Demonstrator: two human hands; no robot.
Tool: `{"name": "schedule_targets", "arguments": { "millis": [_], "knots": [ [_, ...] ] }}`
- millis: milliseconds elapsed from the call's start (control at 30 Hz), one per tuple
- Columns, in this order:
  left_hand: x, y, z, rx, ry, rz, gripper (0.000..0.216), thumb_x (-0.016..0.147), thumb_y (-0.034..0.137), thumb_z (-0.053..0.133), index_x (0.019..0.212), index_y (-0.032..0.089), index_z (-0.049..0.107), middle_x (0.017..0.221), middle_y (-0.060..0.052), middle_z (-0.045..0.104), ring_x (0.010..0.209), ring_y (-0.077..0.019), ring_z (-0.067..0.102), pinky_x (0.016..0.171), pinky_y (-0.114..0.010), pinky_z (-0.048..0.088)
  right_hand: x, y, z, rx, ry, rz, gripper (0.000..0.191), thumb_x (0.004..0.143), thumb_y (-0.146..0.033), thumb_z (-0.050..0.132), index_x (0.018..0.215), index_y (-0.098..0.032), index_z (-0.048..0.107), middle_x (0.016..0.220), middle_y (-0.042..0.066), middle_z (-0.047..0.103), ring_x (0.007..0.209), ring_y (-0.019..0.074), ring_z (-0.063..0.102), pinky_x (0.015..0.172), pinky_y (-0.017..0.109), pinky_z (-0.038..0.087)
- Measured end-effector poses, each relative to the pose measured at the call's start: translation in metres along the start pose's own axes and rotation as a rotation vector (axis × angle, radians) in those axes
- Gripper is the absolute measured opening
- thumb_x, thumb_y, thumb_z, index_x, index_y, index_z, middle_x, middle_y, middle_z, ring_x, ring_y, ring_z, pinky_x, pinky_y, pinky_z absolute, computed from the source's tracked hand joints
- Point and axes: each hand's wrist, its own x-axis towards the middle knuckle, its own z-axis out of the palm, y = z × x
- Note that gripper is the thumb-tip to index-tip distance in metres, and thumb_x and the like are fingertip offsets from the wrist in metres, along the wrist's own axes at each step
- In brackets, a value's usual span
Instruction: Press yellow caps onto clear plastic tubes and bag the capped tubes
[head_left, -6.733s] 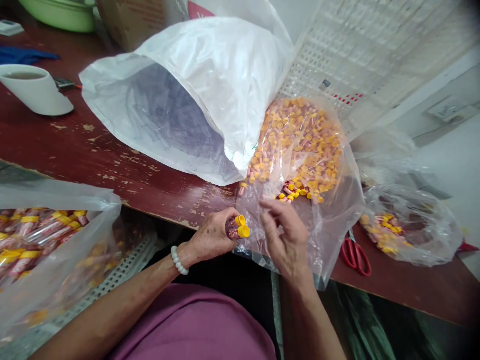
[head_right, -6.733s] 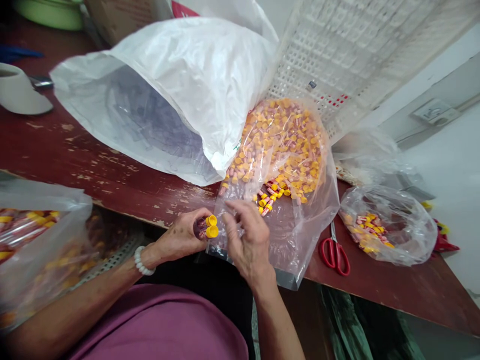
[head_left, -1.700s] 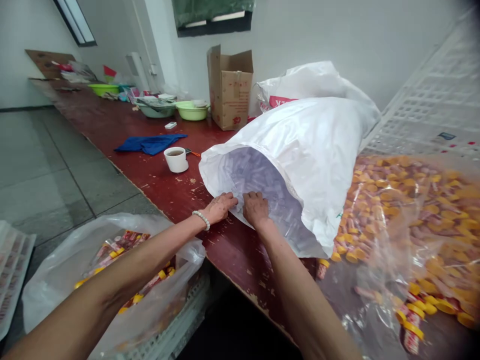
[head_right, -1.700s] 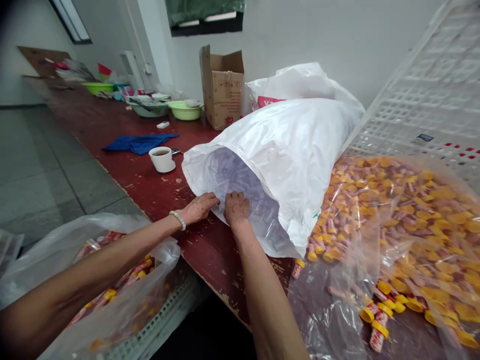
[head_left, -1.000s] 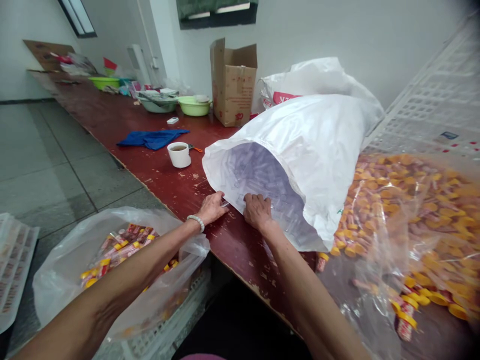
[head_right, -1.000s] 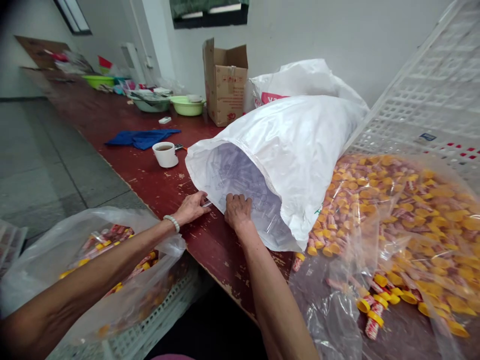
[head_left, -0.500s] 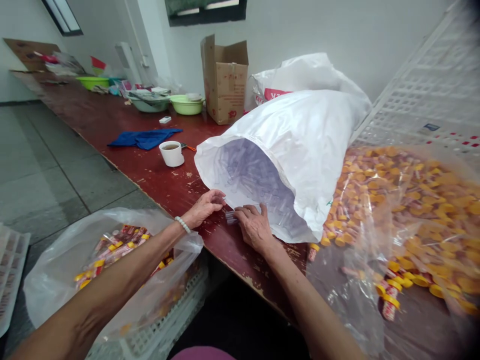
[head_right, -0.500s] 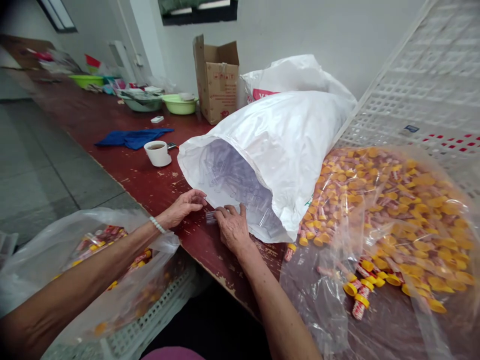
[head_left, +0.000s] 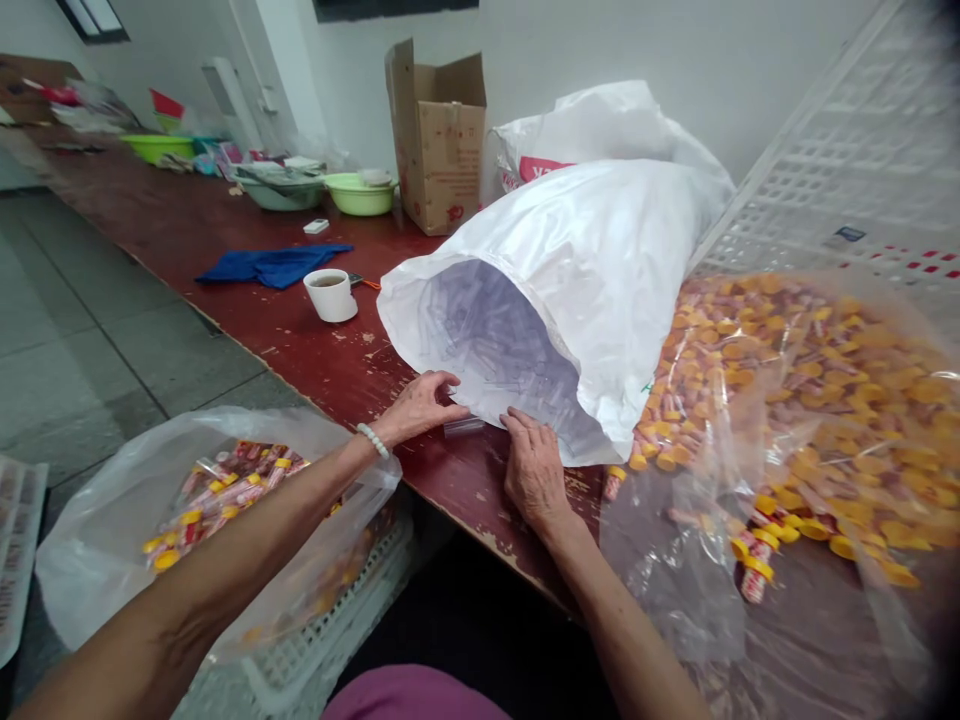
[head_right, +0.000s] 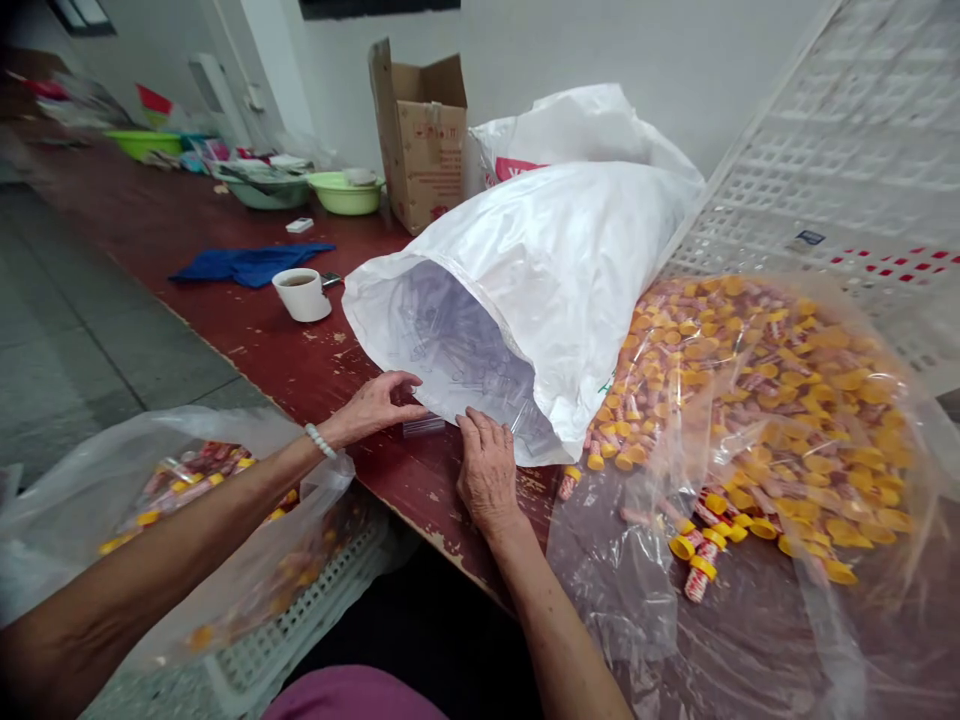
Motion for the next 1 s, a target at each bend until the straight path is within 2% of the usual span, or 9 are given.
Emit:
{"name": "schedule_targets", "arguments": {
  "millis": [100, 200, 267, 367, 500, 667, 767, 867, 1000],
  "knots": [
    [-0.001, 0.01, 0.005, 0.221, -0.046, 0.103, 0.07, 0.061, 0.052, 0.07, 0.116, 0.012, 0.057, 0.111, -0.013, 0.059, 0.1, -0.0266, 0.056, 0.09, -0.036, 0.043, -0.008, 0.008, -0.006, 0.014, 0.028, 0.009, 0.042, 0.08, -0.002, 0.037, 0.119, -0.009, 0.051, 0.123, 0.016, 0.055, 0.111, 0.0254, 0.049, 0.095, 0.043, 0.041],
    [-0.003, 0.015, 0.009, 0.396, -0.09, 0.134, 0.074, 0.053, 0.052, 0.075, 0.113, 0.013, 0.058, 0.11, -0.015, 0.059, 0.103, -0.0305, 0.055, 0.091, -0.038, 0.041, -0.011, 0.006, -0.013, 0.043, 0.012, 0.023, 0.04, 0.079, -0.003, 0.04, 0.115, -0.011, 0.054, 0.121, 0.015, 0.056, 0.109, 0.0256, 0.05, 0.093, 0.043, 0.043],
    [-0.001, 0.015, 0.013, 0.438, -0.118, 0.126, 0.067, 0.05, 0.052, 0.077, 0.104, 0.015, 0.062, 0.102, -0.013, 0.061, 0.1, -0.0315, 0.055, 0.089, -0.038, 0.04, -0.013, 0.001, -0.019, 0.08, -0.001, 0.037, 0.038, 0.079, -0.004, 0.042, 0.114, -0.012, 0.054, 0.12, 0.015, 0.056, 0.109, 0.0252, 0.051, 0.093, 0.043, 0.044],
    [0.004, 0.013, 0.016, 0.383, -0.175, 0.104, 0.048, 0.053, 0.05, 0.075, 0.089, 0.02, 0.064, 0.084, -0.007, 0.063, 0.086, -0.0272, 0.058, 0.077, -0.032, 0.042, -0.018, -0.007, -0.029, 0.162, -0.016, 0.062, 0.038, 0.08, -0.004, 0.041, 0.114, -0.014, 0.054, 0.121, 0.014, 0.055, 0.112, 0.0234, 0.05, 0.096, 0.042, 0.044],
    [0.005, 0.012, 0.022, 0.318, -0.182, 0.098, 0.032, 0.053, 0.031, 0.074, 0.082, 0.022, 0.064, 0.068, -0.002, 0.062, 0.067, -0.0211, 0.057, 0.062, -0.027, 0.039, -0.026, -0.01, -0.039, 0.268, -0.012, 0.135, 0.04, 0.079, -0.003, 0.04, 0.114, -0.016, 0.053, 0.123, 0.013, 0.053, 0.116, 0.0211, 0.049, 0.1, 0.039, 0.043],
    [-0.009, 0.019, 0.03, 0.192, -0.132, 0.117, 0.025, 0.063, 0.018, 0.06, 0.088, 0.019, 0.06, 0.072, -0.001, 0.063, 0.065, -0.016, 0.057, 0.062, -0.025, 0.041, -0.024, -0.006, -0.038, 0.378, 0.045, 0.222, 0.038, 0.079, -0.006, 0.041, 0.113, -0.018, 0.053, 0.116, 0.011, 0.057, 0.113, 0.02, 0.052, 0.099, 0.039, 0.044],
    [-0.019, 0.028, 0.033, -0.057, -0.109, 0.125, 0.022, 0.066, 0.018, 0.059, 0.088, 0.016, 0.058, 0.078, -0.001, 0.062, 0.069, -0.0136, 0.057, 0.066, -0.023, 0.044, -0.017, -0.01, -0.038, 0.479, 0.074, 0.292, 0.036, 0.082, -0.012, 0.044, 0.116, -0.017, 0.051, 0.114, 0.011, 0.06, 0.11, 0.0198, 0.055, 0.096, 0.038, 0.046],
    [-0.028, 0.04, 0.036, -0.349, -0.09, 0.094, 0.021, 0.064, 0.017, 0.064, 0.084, 0.015, 0.058, 0.077, 0.0, 0.06, 0.07, -0.012, 0.055, 0.068, -0.023, 0.044, -0.012, -0.018, -0.041, 0.563, 0.048, 0.36, 0.037, 0.085, -0.021, 0.049, 0.122, -0.017, 0.05, 0.119, 0.011, 0.061, 0.11, 0.0202, 0.057, 0.093, 0.038, 0.048],
    [-0.037, 0.052, 0.048, -0.591, -0.149, 0.089, 0.028, 0.062, 0.019, 0.071, 0.085, 0.014, 0.057, 0.078, 0.0, 0.06, 0.071, -0.0119, 0.055, 0.068, -0.023, 0.045, -0.01, -0.03, -0.046, 0.531, 0.033, 0.269, 0.043, 0.087, -0.025, 0.05, 0.129, -0.017, 0.047, 0.122, 0.011, 0.06, 0.112, 0.0206, 0.056, 0.097, 0.038, 0.046]
  ]
}}
